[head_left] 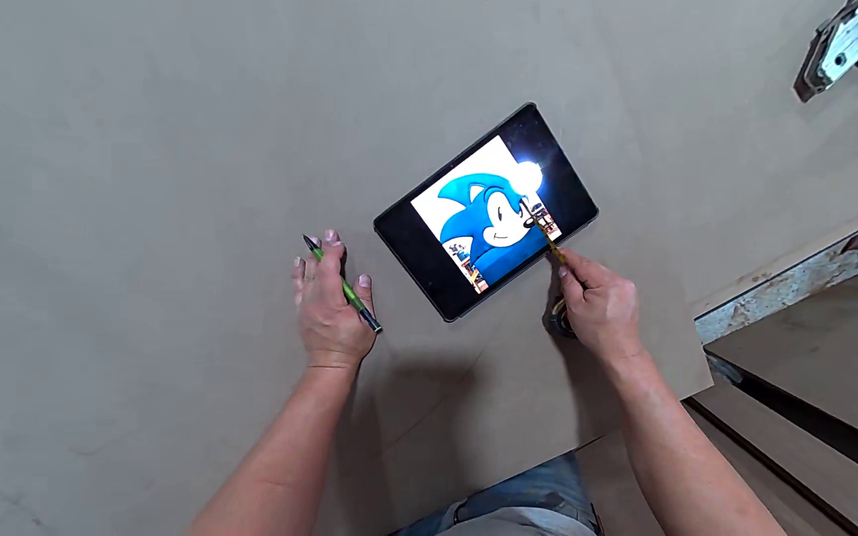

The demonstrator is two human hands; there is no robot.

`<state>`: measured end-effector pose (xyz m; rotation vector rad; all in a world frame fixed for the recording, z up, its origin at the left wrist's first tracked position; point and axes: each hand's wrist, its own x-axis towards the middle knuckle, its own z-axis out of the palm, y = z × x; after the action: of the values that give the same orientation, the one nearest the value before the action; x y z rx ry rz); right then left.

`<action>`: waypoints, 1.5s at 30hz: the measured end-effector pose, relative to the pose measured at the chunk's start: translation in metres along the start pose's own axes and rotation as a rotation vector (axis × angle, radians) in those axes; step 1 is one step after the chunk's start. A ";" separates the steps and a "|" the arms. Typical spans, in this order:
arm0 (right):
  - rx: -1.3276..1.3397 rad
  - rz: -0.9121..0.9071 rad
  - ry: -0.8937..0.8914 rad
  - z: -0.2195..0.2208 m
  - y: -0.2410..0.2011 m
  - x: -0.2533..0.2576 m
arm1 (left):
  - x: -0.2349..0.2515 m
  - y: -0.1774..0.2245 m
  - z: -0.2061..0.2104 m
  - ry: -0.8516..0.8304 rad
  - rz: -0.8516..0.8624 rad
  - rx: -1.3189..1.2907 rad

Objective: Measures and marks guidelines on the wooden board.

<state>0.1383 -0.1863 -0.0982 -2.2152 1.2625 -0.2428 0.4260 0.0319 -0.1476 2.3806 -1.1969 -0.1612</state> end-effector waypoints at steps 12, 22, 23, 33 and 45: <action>-0.009 -0.005 0.006 0.000 -0.001 0.000 | 0.001 0.002 -0.002 -0.043 -0.026 0.014; -0.009 -0.012 0.010 0.002 0.003 0.000 | 0.001 -0.001 -0.001 -0.034 -0.040 -0.015; -0.008 -0.010 0.008 0.001 0.003 0.000 | 0.001 -0.001 0.000 -0.019 -0.030 -0.019; -0.020 -0.024 -0.019 0.001 0.005 -0.001 | 0.001 -0.002 0.000 0.038 0.003 0.000; 0.006 0.004 -0.045 -0.005 0.001 -0.003 | 0.000 0.007 -0.002 0.042 -0.064 0.068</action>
<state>0.1337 -0.1857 -0.0943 -2.2011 1.2403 -0.1943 0.4217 0.0287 -0.1427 2.4698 -1.1250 -0.0923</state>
